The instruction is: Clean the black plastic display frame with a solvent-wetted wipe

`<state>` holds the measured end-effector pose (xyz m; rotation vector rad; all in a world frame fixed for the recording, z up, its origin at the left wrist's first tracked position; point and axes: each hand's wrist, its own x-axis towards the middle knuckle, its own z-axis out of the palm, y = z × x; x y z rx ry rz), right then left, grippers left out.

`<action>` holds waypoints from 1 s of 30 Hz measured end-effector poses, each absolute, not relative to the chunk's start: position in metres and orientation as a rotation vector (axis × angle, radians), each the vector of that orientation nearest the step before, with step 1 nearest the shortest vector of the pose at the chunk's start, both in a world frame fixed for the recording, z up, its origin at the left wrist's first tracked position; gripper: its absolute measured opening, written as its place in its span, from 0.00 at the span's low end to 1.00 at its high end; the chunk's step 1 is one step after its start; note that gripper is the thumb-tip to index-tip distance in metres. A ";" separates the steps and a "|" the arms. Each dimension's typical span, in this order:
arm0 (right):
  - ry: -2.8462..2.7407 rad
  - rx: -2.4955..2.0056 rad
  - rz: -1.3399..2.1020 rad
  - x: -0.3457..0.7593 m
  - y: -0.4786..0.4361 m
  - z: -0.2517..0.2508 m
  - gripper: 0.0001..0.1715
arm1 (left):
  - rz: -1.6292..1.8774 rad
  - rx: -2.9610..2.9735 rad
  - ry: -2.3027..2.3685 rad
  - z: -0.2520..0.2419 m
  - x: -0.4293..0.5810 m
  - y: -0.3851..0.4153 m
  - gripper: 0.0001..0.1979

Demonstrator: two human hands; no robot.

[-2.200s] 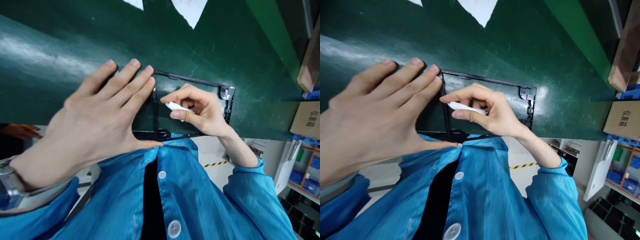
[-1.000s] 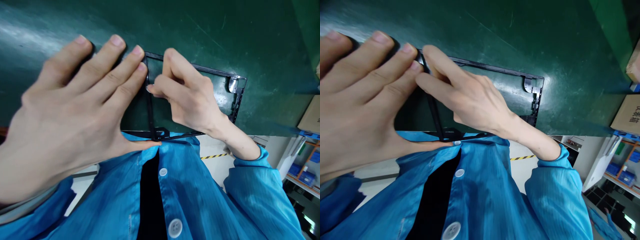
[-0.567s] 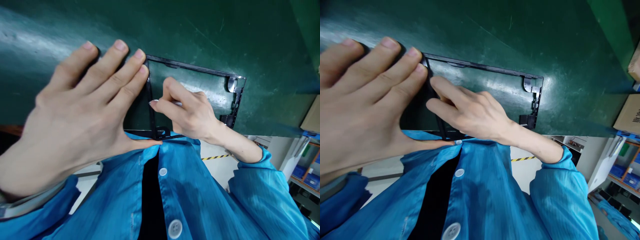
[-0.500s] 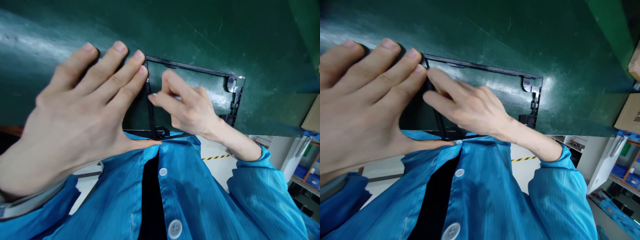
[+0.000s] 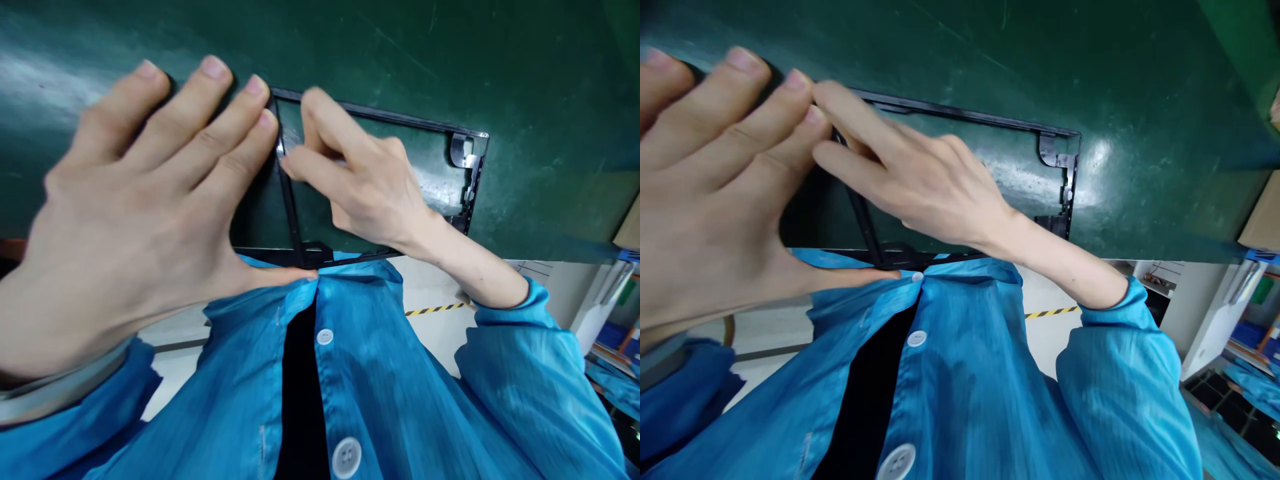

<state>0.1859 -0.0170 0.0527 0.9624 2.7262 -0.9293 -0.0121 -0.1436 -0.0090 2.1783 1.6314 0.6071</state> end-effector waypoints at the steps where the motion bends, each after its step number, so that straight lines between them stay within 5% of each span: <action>1: 2.750 0.960 -0.939 0.185 -0.015 0.052 0.26 | 0.610 2.179 1.637 -0.009 -0.012 -0.144 0.52; 5: 2.878 0.874 -0.874 0.197 -0.028 0.043 0.26 | 0.595 2.187 1.640 -0.009 -0.013 -0.143 0.54; 10: 2.942 0.693 -0.711 0.214 -0.045 0.031 0.38 | 0.576 2.237 1.610 -0.010 -0.016 -0.140 0.57; 20: 3.220 0.788 -0.993 0.218 -0.015 0.036 0.18 | 0.571 2.193 1.623 -0.008 -0.012 -0.139 0.57; 30: 3.356 0.732 -0.649 0.216 -0.030 0.027 0.27 | 0.601 2.229 1.598 -0.011 -0.015 -0.139 0.59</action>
